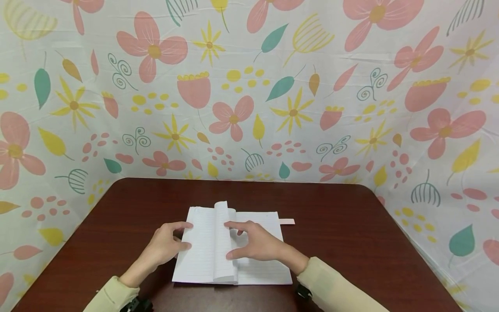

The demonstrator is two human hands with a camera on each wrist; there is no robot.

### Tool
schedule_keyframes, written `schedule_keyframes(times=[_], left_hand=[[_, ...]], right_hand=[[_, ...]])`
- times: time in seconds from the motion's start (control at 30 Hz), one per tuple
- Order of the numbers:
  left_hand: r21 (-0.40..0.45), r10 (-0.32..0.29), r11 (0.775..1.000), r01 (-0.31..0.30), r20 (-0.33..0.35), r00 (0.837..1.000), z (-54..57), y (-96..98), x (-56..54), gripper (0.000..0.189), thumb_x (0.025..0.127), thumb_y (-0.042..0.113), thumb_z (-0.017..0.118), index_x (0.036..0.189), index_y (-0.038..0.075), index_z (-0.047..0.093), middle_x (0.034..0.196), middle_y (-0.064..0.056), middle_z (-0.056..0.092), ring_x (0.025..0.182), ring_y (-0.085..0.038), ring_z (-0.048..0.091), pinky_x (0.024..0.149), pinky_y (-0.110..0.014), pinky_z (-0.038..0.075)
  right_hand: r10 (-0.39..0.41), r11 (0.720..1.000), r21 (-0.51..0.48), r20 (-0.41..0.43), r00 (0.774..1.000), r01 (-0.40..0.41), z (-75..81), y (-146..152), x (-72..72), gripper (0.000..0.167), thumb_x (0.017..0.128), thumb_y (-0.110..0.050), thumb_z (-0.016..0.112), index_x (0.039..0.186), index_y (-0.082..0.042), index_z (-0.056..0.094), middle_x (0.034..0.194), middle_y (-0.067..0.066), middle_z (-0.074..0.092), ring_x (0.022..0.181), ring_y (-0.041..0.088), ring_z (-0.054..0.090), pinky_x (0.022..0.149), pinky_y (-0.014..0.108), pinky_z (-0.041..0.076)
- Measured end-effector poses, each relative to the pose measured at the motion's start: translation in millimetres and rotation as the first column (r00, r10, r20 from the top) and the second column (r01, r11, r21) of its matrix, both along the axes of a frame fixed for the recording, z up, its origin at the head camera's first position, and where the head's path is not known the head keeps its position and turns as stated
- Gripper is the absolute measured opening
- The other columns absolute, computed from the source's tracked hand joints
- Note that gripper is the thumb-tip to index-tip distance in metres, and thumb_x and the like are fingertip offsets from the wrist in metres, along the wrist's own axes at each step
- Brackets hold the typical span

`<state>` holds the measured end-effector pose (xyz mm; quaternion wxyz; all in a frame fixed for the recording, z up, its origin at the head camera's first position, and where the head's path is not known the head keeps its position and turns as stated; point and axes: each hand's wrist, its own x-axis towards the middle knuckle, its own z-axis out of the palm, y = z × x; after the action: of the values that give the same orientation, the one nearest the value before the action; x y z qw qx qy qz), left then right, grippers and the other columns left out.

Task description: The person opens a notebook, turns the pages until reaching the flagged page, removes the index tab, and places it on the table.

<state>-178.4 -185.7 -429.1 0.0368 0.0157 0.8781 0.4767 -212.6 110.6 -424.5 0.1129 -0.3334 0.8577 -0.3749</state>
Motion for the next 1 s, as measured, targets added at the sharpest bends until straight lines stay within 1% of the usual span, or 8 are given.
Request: schedule_keyframes(times=[0.13,0.3,0.47,0.57,0.7,0.87,1.0], left_hand=[[-0.001,0.001,1.000,-0.001,0.002,1.000,0.2,0.1,0.1,0.050,0.084,-0.002,0.083,0.131,0.003,0.070,0.131,-0.022,0.062,0.065,-0.021,0.064,0.059,-0.038,0.052],[-0.001,0.007,1.000,-0.007,0.007,1.000,-0.1,0.2,0.4,0.049,0.084,-0.002,0.083,0.131,0.003,0.071,0.131,-0.021,0.062,0.066,-0.020,0.065,0.059,-0.038,0.053],[0.000,0.009,1.000,-0.009,0.006,1.000,0.0,0.3,0.8,0.050,0.084,-0.003,0.083,0.132,0.002,0.070,0.133,-0.022,0.063,0.066,-0.020,0.065,0.059,-0.038,0.054],[-0.001,0.009,1.000,-0.009,0.006,1.000,-0.1,0.3,1.0,0.050,0.084,-0.003,0.083,0.132,0.002,0.070,0.133,-0.022,0.063,0.066,-0.021,0.065,0.059,-0.038,0.054],[0.001,0.009,1.000,-0.009,0.006,1.000,-0.8,0.4,0.4,0.050,0.084,-0.003,0.082,0.132,0.002,0.070,0.133,-0.022,0.063,0.067,-0.020,0.066,0.059,-0.038,0.054],[0.009,0.008,1.000,-0.008,0.006,1.000,-1.6,0.6,-0.5,0.049,0.084,-0.004,0.082,0.132,0.001,0.070,0.133,-0.022,0.063,0.069,-0.020,0.067,0.059,-0.038,0.056],[0.011,0.007,1.000,-0.007,0.002,1.000,-1.6,0.4,-0.8,0.049,0.084,-0.004,0.082,0.131,0.001,0.070,0.131,-0.021,0.063,0.069,-0.020,0.067,0.059,-0.038,0.056]], right_hand=[[0.009,1.000,0.004,-0.007,1.000,-0.009,-0.2,-4.8,0.6,0.081,0.084,-0.039,0.091,0.153,-0.013,0.057,0.140,-0.003,0.064,0.116,0.023,0.059,0.099,0.042,0.049],[0.022,1.000,0.007,-0.021,1.000,-0.022,-0.2,-10.8,1.3,0.080,0.084,-0.039,0.091,0.152,-0.012,0.058,0.140,-0.001,0.064,0.117,0.022,0.060,0.101,0.041,0.049],[0.014,0.999,0.034,-0.023,1.000,-0.013,-1.1,-14.8,2.8,0.082,0.084,-0.042,0.091,0.153,-0.014,0.057,0.132,0.003,0.065,0.118,0.023,0.055,0.097,0.034,0.048],[0.008,0.999,0.042,-0.025,1.000,-0.007,-1.2,-16.0,3.6,0.083,0.083,-0.043,0.091,0.153,-0.015,0.057,0.132,0.001,0.066,0.115,0.022,0.052,0.093,0.030,0.046],[0.012,0.999,0.041,-0.030,0.999,-0.011,-1.3,-16.8,3.9,0.086,0.081,-0.043,0.092,0.154,-0.016,0.056,0.134,-0.003,0.067,0.114,0.023,0.050,0.090,0.028,0.045],[0.019,0.999,0.047,-0.022,1.000,-0.018,-1.7,-17.5,2.9,0.093,0.080,-0.045,0.093,0.159,-0.018,0.050,0.136,-0.005,0.067,0.115,0.023,0.049,0.091,0.029,0.044],[0.021,0.998,0.061,-0.005,1.000,-0.021,-2.3,-18.5,1.3,0.106,0.080,-0.049,0.092,0.165,-0.020,0.038,0.138,-0.007,0.066,0.117,0.022,0.048,0.095,0.031,0.045]])
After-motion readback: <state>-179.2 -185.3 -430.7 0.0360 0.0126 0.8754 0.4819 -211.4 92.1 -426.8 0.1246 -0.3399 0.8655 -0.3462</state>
